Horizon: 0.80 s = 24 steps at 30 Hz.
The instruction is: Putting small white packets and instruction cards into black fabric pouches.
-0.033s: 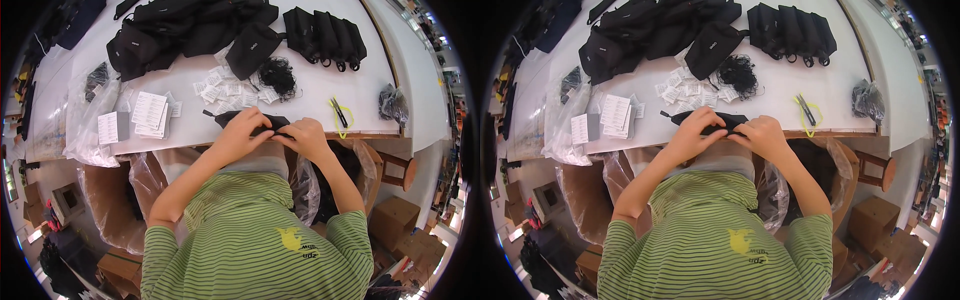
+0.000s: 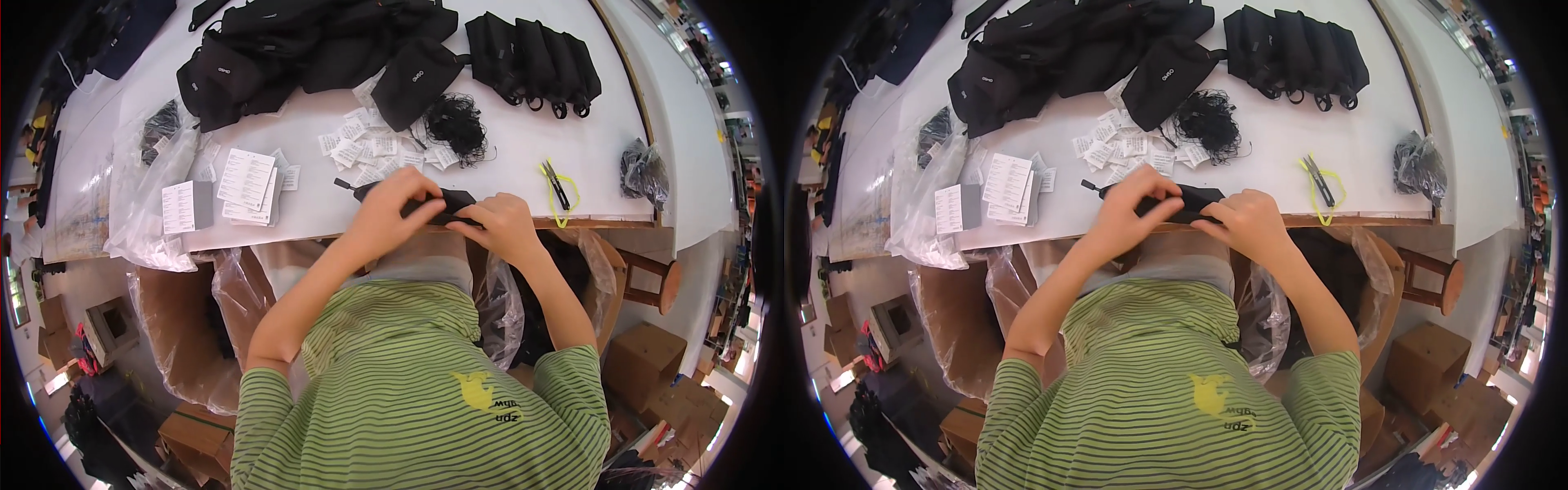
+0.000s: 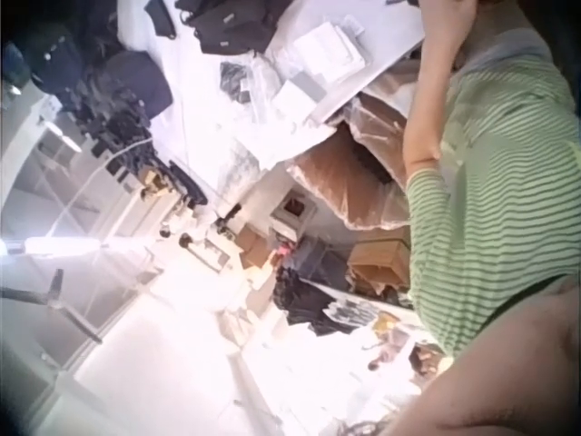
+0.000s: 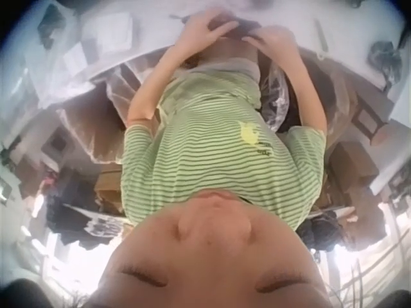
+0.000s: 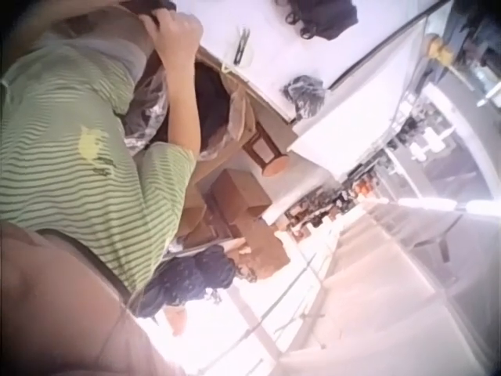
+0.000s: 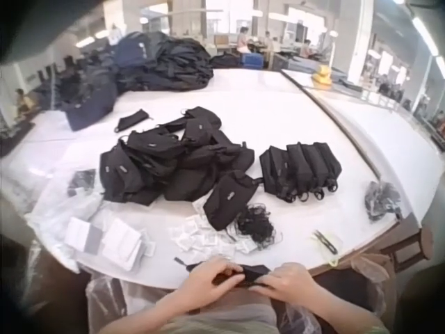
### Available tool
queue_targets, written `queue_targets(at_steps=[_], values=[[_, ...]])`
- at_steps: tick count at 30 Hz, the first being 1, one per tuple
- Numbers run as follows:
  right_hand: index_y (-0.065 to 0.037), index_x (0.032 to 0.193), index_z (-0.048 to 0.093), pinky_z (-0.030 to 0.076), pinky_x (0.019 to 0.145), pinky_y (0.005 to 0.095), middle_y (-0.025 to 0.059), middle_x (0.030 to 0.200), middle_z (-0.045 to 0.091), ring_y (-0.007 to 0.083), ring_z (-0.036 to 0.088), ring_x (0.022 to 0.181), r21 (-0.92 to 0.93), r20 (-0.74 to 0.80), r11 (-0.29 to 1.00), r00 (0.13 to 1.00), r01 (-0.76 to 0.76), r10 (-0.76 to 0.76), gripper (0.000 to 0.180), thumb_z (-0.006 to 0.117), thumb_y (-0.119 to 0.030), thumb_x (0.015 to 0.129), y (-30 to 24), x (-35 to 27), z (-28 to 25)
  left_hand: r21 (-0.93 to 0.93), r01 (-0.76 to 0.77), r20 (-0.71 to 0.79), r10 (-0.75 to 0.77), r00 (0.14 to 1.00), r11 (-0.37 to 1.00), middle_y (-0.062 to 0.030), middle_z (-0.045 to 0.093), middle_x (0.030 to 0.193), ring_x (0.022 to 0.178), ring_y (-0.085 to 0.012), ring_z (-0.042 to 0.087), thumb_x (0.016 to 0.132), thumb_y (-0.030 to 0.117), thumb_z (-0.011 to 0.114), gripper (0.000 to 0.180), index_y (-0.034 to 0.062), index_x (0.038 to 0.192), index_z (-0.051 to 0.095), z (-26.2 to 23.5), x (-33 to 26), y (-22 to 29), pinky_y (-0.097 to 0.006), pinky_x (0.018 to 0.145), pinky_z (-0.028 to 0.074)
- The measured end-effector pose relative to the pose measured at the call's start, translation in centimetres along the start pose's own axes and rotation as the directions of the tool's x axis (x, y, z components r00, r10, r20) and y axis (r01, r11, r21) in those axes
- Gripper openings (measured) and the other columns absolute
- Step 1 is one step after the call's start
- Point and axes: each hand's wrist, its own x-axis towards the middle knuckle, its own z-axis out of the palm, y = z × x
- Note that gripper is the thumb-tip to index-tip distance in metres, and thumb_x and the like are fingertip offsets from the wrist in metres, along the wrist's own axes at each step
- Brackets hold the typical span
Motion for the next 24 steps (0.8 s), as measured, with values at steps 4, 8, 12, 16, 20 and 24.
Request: queue_targets(at_steps=[4,8,12,16,20,24], values=[[-0.012,0.071,0.065,0.042,0.052,0.0325,0.0009,0.057,0.058,0.0206,0.056,0.052,0.032,-0.005,0.999,1.000,0.000,0.000,0.023,0.078,-0.031,0.071,-0.6,0.1,-0.4,0.045,0.223,-0.454,-0.179,0.873,0.974,-0.0082,0.057,0.079,0.076,-0.0202,0.056,0.084,0.021,0.069,0.024,0.0027,0.095,0.060,-5.4,2.3,-4.6,-0.032,0.072,0.046],[-0.012,0.070,0.065,0.044,0.053,0.0318,0.0010,0.057,0.059,0.0206,0.058,0.054,-0.001,0.023,0.999,0.999,-0.043,0.043,0.022,0.076,-0.031,0.073,-0.5,0.2,-0.4,0.422,0.390,-0.403,-0.216,0.889,0.818,-0.0094,0.056,0.089,0.086,-0.0258,0.052,0.075,0.030,0.078,0.036,0.0026,0.084,0.056,-6.6,0.8,-8.6,-0.037,0.078,0.044],[-0.012,0.070,0.065,0.045,0.053,0.0319,0.0008,0.058,0.060,0.0210,0.059,0.054,-0.006,0.017,0.997,0.997,-0.072,0.072,0.023,0.075,-0.032,0.075,-0.6,0.5,-0.5,0.392,0.337,-0.385,-0.180,0.905,0.856,-0.0092,0.055,0.087,0.083,-0.0251,0.052,0.076,0.028,0.076,0.032,0.0027,0.081,0.057,-6.5,-0.3,-9.2,-0.037,0.076,0.044],[-0.010,0.069,0.066,0.045,0.053,0.0332,0.0040,0.058,0.060,0.0234,0.058,0.054,0.033,0.015,0.995,0.996,-0.092,0.091,0.022,0.078,-0.029,0.072,-0.7,0.7,-0.7,0.259,0.362,-0.504,-0.194,0.842,0.896,-0.0079,0.059,0.082,0.083,-0.0241,0.053,0.077,0.022,0.075,0.026,0.0034,0.080,0.057,-6.6,0.3,-6.7,-0.035,0.075,0.043],[-0.010,0.069,0.066,0.045,0.053,0.0332,0.0042,0.058,0.061,0.0236,0.059,0.054,0.023,0.025,0.995,0.995,-0.101,0.101,0.023,0.078,-0.030,0.071,-0.4,0.8,-0.5,0.056,0.109,-0.529,-0.063,0.846,0.993,-0.0050,0.063,0.080,0.081,-0.0229,0.056,0.077,0.016,0.074,0.018,0.0046,0.080,0.060,-5.4,0.6,-1.2,-0.034,0.074,0.043],[-0.011,0.067,0.066,0.046,0.053,0.0330,0.0041,0.058,0.061,0.0240,0.059,0.053,0.009,0.034,0.994,0.994,-0.109,0.108,0.023,0.078,-0.030,0.070,-0.4,0.8,-0.5,0.235,-0.130,-0.352,0.209,0.912,0.963,-0.0058,0.064,0.081,0.084,-0.0201,0.058,0.079,0.012,0.071,0.014,0.0039,0.087,0.063,-2.9,-0.3,0.4,-0.029,0.074,0.044]])
